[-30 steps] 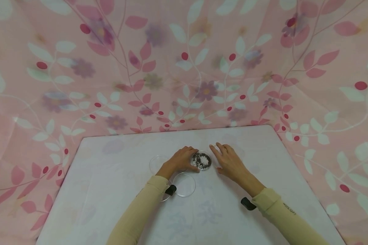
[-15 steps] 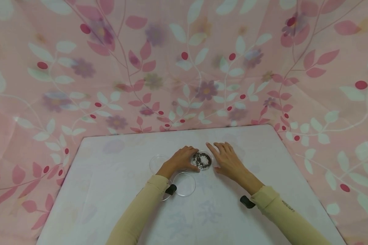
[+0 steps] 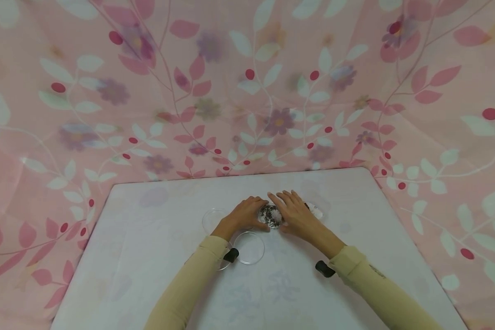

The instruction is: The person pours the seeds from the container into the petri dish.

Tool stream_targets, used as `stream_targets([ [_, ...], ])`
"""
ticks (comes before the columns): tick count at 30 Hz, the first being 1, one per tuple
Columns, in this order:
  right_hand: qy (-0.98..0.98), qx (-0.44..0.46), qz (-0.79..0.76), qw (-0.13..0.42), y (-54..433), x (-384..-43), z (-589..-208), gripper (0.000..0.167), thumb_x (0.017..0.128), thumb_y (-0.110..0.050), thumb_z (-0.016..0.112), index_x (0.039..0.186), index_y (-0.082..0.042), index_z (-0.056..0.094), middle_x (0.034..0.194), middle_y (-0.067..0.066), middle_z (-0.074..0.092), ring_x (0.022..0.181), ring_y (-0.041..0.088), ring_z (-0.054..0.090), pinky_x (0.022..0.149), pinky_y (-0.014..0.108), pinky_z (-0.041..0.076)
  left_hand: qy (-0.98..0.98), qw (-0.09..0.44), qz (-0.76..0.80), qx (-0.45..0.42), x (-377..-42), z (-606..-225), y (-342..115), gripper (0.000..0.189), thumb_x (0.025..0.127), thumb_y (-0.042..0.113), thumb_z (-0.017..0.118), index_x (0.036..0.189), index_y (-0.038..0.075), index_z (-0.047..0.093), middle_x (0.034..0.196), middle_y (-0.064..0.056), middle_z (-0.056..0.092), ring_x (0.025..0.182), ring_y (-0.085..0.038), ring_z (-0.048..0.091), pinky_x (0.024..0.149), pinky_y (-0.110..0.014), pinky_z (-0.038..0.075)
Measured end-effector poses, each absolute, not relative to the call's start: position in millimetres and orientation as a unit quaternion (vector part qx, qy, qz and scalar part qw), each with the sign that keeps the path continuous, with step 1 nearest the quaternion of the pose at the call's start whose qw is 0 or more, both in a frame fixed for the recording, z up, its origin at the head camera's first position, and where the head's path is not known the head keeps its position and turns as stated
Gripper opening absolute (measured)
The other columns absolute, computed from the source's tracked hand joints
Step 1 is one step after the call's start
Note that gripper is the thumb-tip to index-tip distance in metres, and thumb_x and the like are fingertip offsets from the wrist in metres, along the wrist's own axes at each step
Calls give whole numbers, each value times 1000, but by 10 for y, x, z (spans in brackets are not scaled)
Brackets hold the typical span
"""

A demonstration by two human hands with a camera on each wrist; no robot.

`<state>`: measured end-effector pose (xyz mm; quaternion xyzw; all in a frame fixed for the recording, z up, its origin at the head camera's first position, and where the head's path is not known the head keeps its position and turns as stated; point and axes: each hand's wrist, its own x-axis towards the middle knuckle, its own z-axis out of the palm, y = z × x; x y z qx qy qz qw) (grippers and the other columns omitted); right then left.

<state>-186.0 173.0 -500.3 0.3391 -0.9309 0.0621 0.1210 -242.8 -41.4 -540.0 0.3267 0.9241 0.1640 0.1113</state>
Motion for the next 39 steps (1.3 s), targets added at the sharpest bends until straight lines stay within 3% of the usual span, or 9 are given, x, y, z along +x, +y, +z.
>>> stream_targets([
  [8,-928,354,69,94,1621,-1901,-5049,113,68,-31,91,156,-11,23,143,19,50,136,32,46,117,55,32,922,115,177,324,-2422,-5402,-423,93,72,58,80,148,18,44,148,0,50,132,-21,47,113,-45,40],
  [19,-925,359,79,99,1560,-1930,-5119,106,70,-41,88,153,-9,30,140,17,53,132,31,49,114,53,36,916,109,194,334,-2412,-5408,-435,96,72,55,82,151,24,38,152,3,45,130,-23,48,110,-45,42],
  [26,-927,356,79,83,1543,-1953,-5156,108,68,-42,88,153,-11,30,142,15,52,132,31,49,112,55,37,908,117,199,348,-2430,-5431,-495,95,72,53,83,150,21,40,149,1,49,130,-22,49,113,-41,40],
  [33,-932,350,73,59,1516,-1993,-5149,91,68,-40,89,141,-7,46,141,14,53,129,31,51,111,55,38,910,130,206,335,-2415,-5400,-588,94,71,52,84,148,15,43,141,-3,55,132,-20,48,114,-38,39],
  [39,-936,348,50,34,1504,-2030,-5102,79,70,-43,87,133,-8,53,140,16,55,127,33,53,110,55,38,913,135,201,327,-2419,-5379,-657,99,72,53,82,150,10,39,146,-6,50,137,-21,44,117,-38,36],
])
